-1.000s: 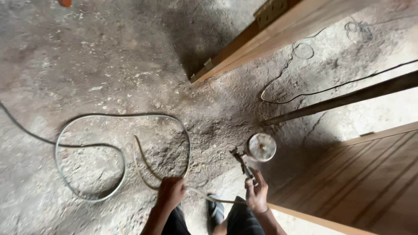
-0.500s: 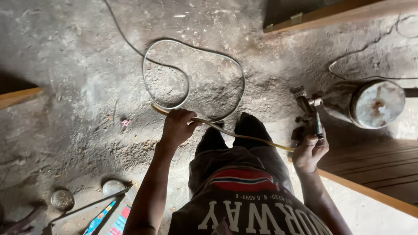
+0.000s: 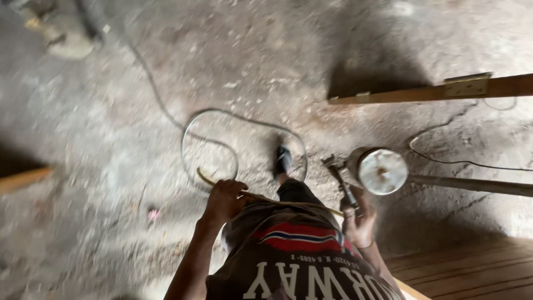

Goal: The person uses a spray gun connected to an air compressor to apply a finish to a wooden cabinet. They move around the cabinet to cover different sides, then place the spray gun on a nearby table and inspect the cabinet surface by hand.

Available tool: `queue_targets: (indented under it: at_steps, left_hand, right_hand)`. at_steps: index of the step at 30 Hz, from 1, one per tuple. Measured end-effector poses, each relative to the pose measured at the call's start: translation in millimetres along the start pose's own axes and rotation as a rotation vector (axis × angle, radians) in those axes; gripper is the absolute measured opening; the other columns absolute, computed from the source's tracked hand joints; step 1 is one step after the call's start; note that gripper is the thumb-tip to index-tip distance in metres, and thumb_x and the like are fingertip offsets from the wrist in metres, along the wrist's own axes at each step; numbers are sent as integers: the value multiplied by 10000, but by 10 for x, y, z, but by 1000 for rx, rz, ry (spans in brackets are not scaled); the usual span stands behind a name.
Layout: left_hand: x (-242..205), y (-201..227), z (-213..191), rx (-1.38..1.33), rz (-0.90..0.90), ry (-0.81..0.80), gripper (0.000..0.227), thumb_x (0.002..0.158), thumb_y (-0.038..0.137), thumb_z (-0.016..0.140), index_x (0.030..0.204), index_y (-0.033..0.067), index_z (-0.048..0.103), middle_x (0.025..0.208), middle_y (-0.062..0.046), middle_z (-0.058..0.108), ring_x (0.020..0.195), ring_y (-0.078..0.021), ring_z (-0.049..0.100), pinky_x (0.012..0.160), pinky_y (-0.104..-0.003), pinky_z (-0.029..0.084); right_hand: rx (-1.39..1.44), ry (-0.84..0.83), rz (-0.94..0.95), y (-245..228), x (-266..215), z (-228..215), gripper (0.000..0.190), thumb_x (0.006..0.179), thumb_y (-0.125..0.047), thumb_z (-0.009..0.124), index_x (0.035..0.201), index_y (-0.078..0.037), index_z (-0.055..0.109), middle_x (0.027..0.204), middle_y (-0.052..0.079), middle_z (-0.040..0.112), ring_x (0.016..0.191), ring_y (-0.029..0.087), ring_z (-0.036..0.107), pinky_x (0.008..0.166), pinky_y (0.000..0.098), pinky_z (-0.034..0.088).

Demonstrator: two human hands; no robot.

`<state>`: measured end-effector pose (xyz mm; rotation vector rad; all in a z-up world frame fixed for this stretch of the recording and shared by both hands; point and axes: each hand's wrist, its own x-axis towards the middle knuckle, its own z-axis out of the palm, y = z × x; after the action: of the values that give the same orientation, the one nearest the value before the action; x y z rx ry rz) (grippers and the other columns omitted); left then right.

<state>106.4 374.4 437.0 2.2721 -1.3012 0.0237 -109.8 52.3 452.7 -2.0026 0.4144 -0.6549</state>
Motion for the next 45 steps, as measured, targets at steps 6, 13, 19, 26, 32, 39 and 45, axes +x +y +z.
queue_targets:
  at_steps: [6, 13, 19, 26, 32, 39, 45]
  left_hand:
    - [1718, -653, 113, -145, -310, -207, 338, 808, 335, 835, 994, 63, 761, 908, -145, 745, 859, -334, 700, 771, -465, 559]
    - [3153, -1082, -215, -160, -138, -196, 356, 760, 251, 830, 1059, 73, 752, 908, -136, 753, 820, -322, 717, 726, -429, 568]
    - [3554, -1955, -306, -277, -535, -338, 439, 780, 243, 792, 1191, 98, 740, 997, -90, 769, 792, -233, 744, 705, -354, 584]
    - [4551, -3487, -136, -119, -626, -443, 471, 779, 346, 865, 1151, 74, 769, 870, -114, 783, 788, -219, 746, 729, -343, 575]
    - [5740, -3839, -276, -163, -303, -367, 415, 766, 279, 872, 1094, 46, 767, 841, -124, 762, 720, -215, 715, 658, -334, 561]
    - [7308, -3419, 225, -272, 261, -329, 366, 731, 232, 874, 1025, 53, 747, 914, -133, 762, 770, -226, 753, 673, -339, 585]
    - [8486, -2796, 649, -290, 440, -588, 393, 717, 210, 878, 1064, 79, 749, 854, -134, 760, 719, -230, 767, 637, -342, 582]
  right_hand:
    - [-185, 122, -118, 547, 963, 294, 605, 1086, -472, 517, 1349, 68, 590, 1097, 210, 703, 851, 241, 692, 763, 372, 580]
    - [-7, 172, 127, 435, 2475, 602, 612, 1028, -454, 540, 1326, 77, 607, 1058, 192, 729, 789, 240, 718, 677, 369, 613]
    - [32, 208, 118, 579, 3194, 1084, 599, 1061, -454, 583, 1322, 85, 592, 1190, 215, 698, 1015, 296, 720, 817, 391, 633]
    - [30, 424, 252, 1007, 4242, 2071, 522, 1011, -367, 614, 1319, 54, 609, 1203, 203, 694, 1061, 297, 717, 852, 388, 620]
    - [-92, 432, 106, 1013, 4994, 2210, 538, 1012, -416, 633, 1296, 40, 619, 1186, 239, 679, 1090, 397, 691, 946, 443, 546]
    - [-191, 565, 175, 1336, 5508, 1947, 568, 990, -438, 645, 1299, 37, 614, 1215, 238, 670, 1125, 407, 677, 987, 447, 533]
    - [-183, 910, 379, 1595, 5601, 1641, 510, 984, -360, 653, 1318, 24, 613, 1156, 227, 700, 1029, 339, 700, 890, 408, 547]
